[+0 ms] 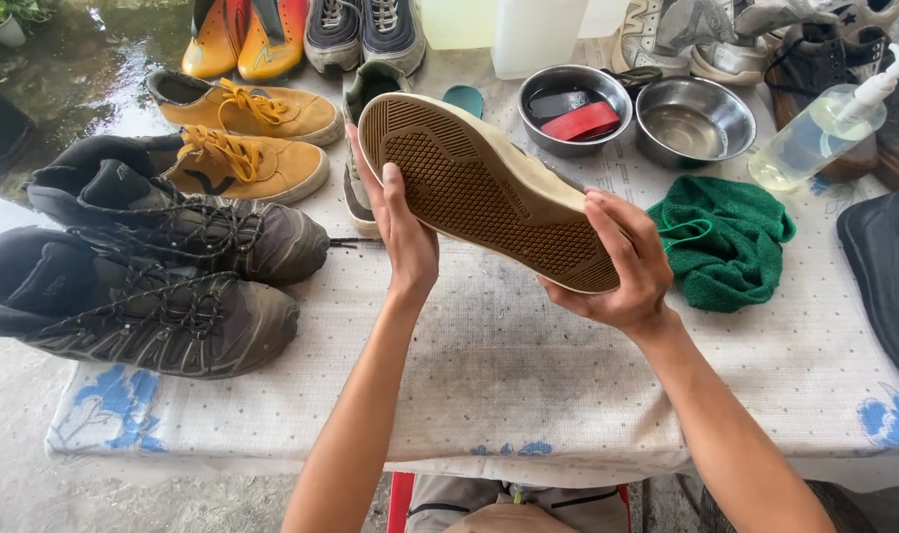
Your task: Cleaning the exterior of a green sneaker using a cloth, brush, and cleaning solution.
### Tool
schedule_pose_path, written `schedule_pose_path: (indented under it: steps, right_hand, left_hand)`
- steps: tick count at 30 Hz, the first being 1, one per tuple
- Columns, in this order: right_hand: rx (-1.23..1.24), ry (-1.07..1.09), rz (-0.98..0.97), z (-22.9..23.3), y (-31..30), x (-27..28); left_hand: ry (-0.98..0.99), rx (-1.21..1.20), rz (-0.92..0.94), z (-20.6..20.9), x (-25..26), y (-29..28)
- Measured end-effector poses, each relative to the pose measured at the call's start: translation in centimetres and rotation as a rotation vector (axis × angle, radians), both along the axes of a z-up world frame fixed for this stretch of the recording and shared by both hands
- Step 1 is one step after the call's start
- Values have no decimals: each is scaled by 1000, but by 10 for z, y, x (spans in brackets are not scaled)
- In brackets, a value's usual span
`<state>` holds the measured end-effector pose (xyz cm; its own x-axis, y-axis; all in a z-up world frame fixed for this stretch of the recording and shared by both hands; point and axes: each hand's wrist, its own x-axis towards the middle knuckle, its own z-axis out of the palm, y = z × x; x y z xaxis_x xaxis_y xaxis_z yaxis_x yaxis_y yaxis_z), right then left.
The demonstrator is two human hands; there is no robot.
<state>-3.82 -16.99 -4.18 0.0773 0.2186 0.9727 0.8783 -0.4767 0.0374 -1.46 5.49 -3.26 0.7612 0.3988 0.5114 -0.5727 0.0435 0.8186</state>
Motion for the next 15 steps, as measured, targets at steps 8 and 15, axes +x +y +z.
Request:
schedule_pose_path:
  steps: [8,15]
  right_hand:
    - [-34,-62,-10,0,-2,3]
    - [-55,-97,-16,-4,-6,5]
  left_hand:
    - [-9,95,-22,-3,-6,6]
    - [-35,47,28,1,-6,2]
